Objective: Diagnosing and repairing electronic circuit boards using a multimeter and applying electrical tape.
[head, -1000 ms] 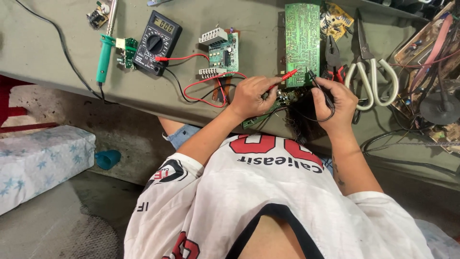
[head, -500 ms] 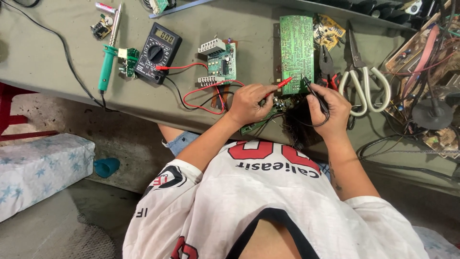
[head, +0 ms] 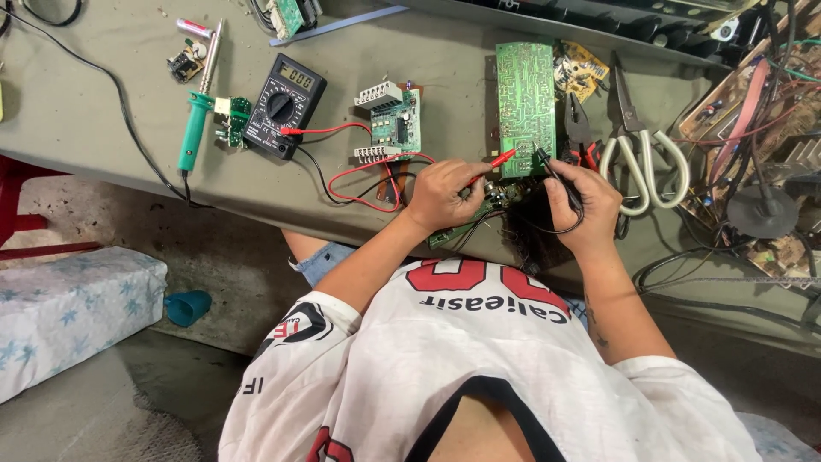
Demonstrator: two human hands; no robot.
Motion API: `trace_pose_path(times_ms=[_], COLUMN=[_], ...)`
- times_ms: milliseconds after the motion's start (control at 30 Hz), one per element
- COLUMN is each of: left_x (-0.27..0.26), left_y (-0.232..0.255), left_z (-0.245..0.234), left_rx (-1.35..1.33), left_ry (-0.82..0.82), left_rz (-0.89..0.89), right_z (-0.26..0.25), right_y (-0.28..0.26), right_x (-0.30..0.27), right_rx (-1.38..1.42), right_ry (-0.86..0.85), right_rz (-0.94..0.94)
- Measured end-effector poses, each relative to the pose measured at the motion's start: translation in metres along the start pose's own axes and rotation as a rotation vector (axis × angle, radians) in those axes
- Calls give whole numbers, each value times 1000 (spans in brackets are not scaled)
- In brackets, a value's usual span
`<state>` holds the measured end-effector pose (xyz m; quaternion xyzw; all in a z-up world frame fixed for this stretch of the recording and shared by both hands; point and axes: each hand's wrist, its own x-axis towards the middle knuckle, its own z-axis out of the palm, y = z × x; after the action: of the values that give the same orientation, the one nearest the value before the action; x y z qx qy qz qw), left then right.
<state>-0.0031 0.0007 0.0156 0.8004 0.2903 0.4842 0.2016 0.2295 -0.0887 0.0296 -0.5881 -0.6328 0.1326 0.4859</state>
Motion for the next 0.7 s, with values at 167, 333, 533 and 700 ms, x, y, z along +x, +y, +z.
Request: trace_pose_path(times_ms=[167, 333, 533, 700], left_x=[-1, 3, 6, 7], left_y=[-1, 1, 3, 4], left_z=[0, -2, -4, -5], left_rx=[2, -5, -2, -5], left_ry=[-19, -18, -34, -37], left_rz=[2, -2, -5, 4], right_z=[0, 0, 0, 0], right_y=[2, -3, -3, -2], right_x=[-1, 1, 0, -1], right_rx=[-3, 4, 4, -1], right_ry=[-2, 3, 7, 6], right_rz=[11, 17, 21, 13])
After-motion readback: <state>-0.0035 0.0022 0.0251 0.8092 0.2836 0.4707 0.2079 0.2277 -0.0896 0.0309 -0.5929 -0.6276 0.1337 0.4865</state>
